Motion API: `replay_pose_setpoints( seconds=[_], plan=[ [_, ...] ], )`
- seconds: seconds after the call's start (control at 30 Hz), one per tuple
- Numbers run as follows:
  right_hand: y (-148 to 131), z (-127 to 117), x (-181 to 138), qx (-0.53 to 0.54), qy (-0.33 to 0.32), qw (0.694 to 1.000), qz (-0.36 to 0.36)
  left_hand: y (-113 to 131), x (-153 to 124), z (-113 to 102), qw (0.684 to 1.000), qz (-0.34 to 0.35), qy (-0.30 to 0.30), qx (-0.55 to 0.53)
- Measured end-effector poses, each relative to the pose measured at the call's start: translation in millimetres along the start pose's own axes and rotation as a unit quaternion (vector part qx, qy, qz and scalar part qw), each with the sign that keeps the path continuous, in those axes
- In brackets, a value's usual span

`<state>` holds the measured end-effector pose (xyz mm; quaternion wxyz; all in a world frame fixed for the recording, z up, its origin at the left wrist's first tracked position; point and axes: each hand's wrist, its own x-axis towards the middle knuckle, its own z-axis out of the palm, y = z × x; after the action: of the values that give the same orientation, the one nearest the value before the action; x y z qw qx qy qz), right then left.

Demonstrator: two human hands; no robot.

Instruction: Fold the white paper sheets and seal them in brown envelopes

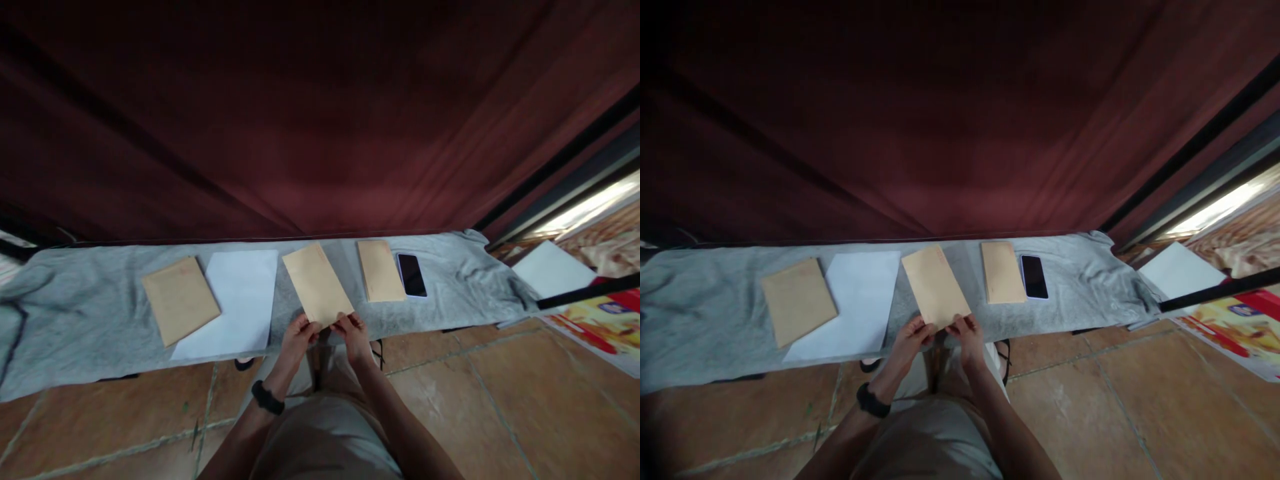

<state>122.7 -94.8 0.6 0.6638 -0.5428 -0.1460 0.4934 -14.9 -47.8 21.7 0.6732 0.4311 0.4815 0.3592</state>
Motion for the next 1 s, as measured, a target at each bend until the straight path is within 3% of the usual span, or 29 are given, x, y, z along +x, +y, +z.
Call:
replay_pose_setpoints(
  seconds=[0.23, 0.4, 0.77, 1.0],
  plan=[
    [-2, -23, 17, -0.013, 0.05, 0.999, 0.01, -3, 13, -5, 0.998, -0.028, 0.013, 0.054],
    [-10, -40, 28, -0.022, 0.073, 0.997, -0.018, 0, 26, 9, 0.998, -0.019, -0.007, 0.067],
    [-65, -91, 60, 0.005, 0.19, 0.975, -0.113, 12, 74, 101, 0.991, 0.017, -0.106, 0.083],
    [-82, -117, 79, -0.003, 0.236, 0.963, -0.132, 4, 95, 145, 0.989, 0.015, -0.121, 0.081]
  ],
)
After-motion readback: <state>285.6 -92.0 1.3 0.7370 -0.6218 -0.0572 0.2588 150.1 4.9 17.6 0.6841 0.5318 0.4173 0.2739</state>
